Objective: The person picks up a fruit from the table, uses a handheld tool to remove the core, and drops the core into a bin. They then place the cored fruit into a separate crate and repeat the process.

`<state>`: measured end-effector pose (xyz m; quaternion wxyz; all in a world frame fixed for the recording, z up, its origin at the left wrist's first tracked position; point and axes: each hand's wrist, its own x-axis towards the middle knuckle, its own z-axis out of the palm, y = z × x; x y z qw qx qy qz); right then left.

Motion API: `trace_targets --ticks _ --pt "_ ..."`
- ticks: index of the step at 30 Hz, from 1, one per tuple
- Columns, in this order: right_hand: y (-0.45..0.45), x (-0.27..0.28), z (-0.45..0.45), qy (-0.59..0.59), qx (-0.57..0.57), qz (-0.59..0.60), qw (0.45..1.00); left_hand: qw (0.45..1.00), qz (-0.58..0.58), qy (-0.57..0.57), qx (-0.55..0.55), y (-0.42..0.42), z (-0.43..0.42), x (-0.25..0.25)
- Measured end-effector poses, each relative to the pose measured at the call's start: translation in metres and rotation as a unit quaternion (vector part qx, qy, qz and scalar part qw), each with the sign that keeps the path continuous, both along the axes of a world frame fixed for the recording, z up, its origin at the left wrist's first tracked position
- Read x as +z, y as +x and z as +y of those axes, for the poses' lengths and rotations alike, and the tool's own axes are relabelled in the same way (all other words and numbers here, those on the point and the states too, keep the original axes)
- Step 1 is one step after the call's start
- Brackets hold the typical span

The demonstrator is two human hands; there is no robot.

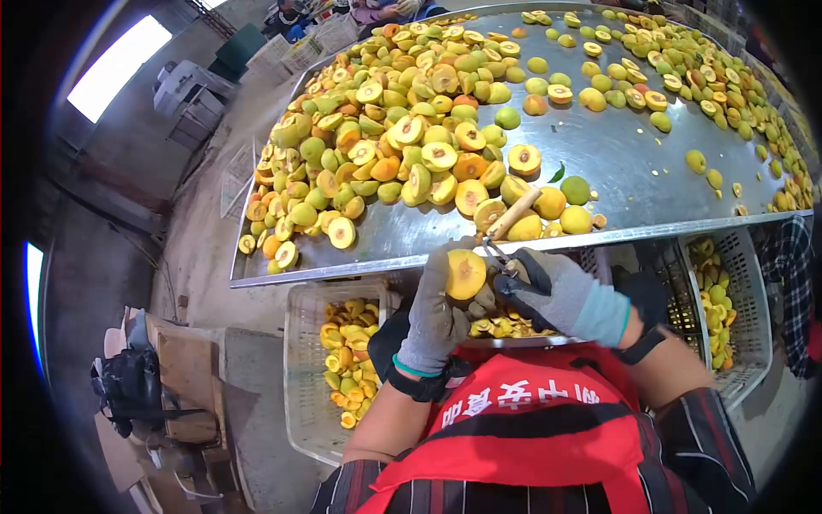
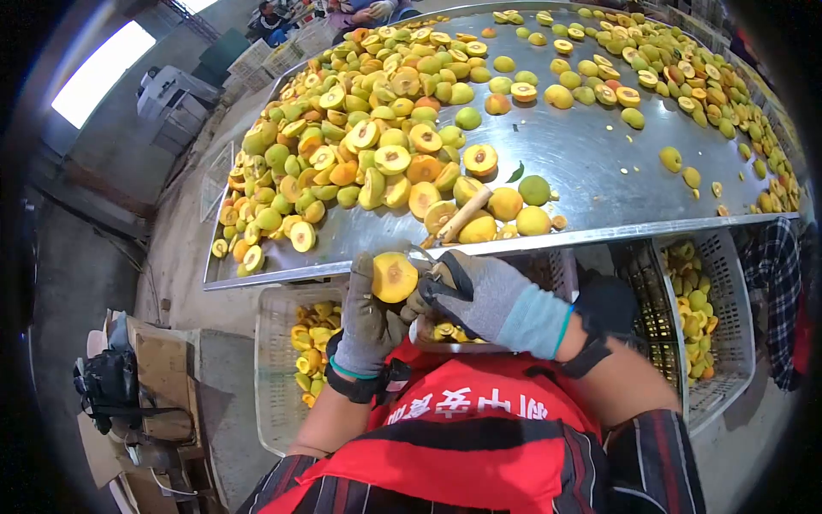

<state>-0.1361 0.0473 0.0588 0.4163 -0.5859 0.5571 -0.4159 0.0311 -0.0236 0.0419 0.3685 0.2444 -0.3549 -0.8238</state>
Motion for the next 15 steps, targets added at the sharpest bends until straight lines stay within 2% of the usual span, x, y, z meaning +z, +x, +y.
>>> trace_targets --ticks 2,4,8,10,11,13,15 --pt "0.008 -0.003 0.008 0.002 -0.025 -0.029 0.999 0.999 -0.021 -0.032 -0.004 -0.002 0.002 0.0" --pt "0.011 0.002 0.012 0.082 -0.014 -0.007 0.997 0.999 -0.034 -0.016 -0.007 -0.001 0.001 -0.006" --pt "0.009 -0.013 0.012 -0.032 0.063 0.192 0.979 0.999 -0.021 -0.026 -0.013 -0.003 0.002 -0.01" --pt "0.013 -0.017 0.011 0.007 -0.006 0.117 0.993 1.0 -0.007 -0.022 -0.018 -0.003 0.002 -0.009" --pt "0.014 -0.02 0.011 0.011 -0.006 0.116 0.993 1.0 -0.008 -0.018 -0.019 -0.004 0.003 -0.01" --pt "0.016 -0.024 0.012 -0.113 0.009 0.195 0.974 0.998 -0.013 -0.054 -0.007 -0.005 0.005 -0.011" --pt "0.018 -0.011 0.013 -0.066 0.011 0.197 0.978 0.996 -0.039 -0.074 0.011 -0.006 0.007 -0.008"
